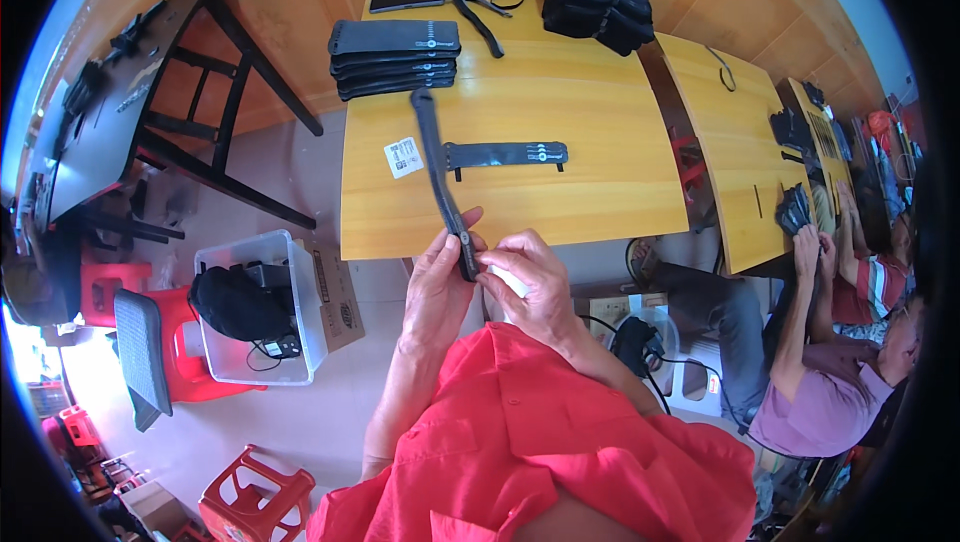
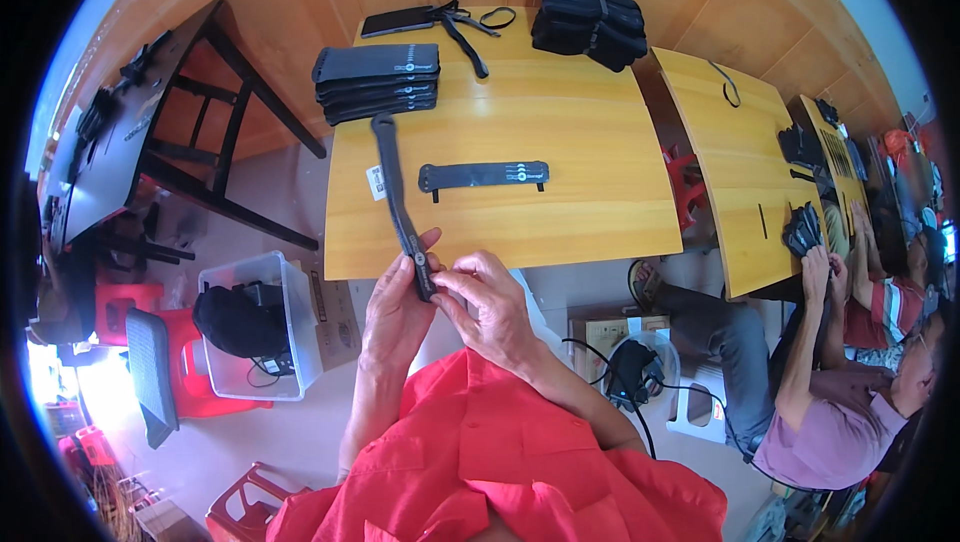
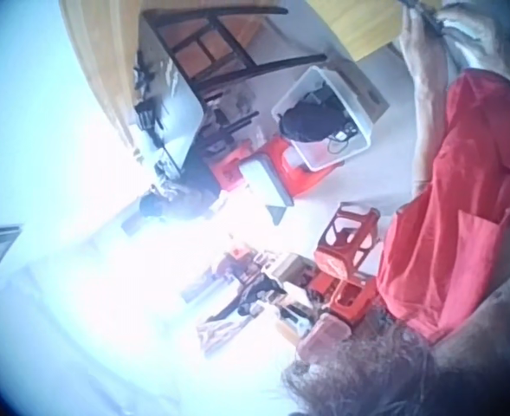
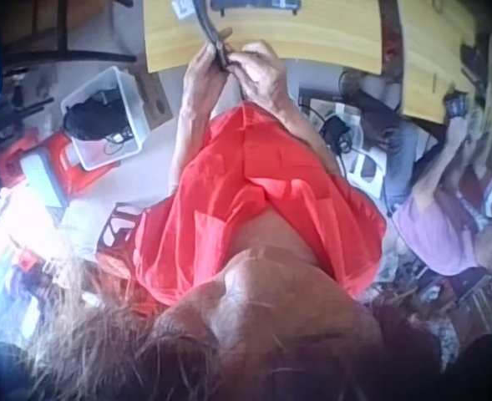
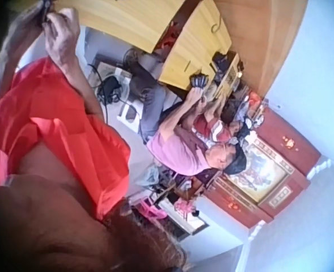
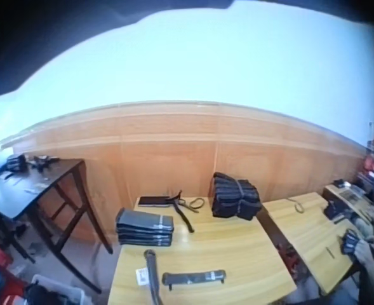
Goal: The person is packaging watch straps by inserting them into a plastic holder and organizing them.
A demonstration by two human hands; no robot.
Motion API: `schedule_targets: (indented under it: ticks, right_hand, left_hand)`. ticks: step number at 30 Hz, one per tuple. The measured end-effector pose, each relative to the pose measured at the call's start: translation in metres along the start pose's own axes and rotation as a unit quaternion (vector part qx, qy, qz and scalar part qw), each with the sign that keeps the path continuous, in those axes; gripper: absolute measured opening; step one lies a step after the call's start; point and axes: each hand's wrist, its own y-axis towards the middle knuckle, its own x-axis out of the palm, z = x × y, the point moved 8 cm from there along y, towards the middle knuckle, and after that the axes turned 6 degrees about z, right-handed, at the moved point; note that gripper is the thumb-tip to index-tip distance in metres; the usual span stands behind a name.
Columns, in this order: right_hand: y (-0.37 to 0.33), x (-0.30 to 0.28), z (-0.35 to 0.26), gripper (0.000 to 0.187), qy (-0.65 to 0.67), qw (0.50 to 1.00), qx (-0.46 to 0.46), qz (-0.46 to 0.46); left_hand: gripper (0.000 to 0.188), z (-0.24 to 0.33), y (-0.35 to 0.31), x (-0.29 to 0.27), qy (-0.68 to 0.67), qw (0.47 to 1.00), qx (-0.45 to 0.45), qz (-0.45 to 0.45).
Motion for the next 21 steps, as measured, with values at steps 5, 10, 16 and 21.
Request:
schedule_targets:
  ticks: [5, 10, 16, 21]
  right_hand:
    - [0.000, -0.007, 0.000, 0.027, 0.017, 1.000, -0.015, -0.005]
    - [0.007, -0.014, 0.002, 0.018, 0.023, 0.999, -0.017, -0.016]
    - [0.010, -0.013, 0.008, 0.013, 0.037, 0.998, 0.016, -0.040]
    - [0.012, -0.013, 0.006, 0.013, 0.032, 0.998, 0.002, -0.046]
  left_hand:
    - [0.036, -0.005, 0.002, -0.006, 0.030, 0.999, 0.015, 0.040]
    - [0.040, -0.003, 0.000, -0.006, 0.072, 0.995, 0.011, 0.067]
    - [0.042, -0.004, 0.000, -0.010, 0.082, 0.994, 0.001, 0.077]
    - [0.040, -0.008, 0.000, -0.014, 0.085, 0.993, -0.025, 0.081]
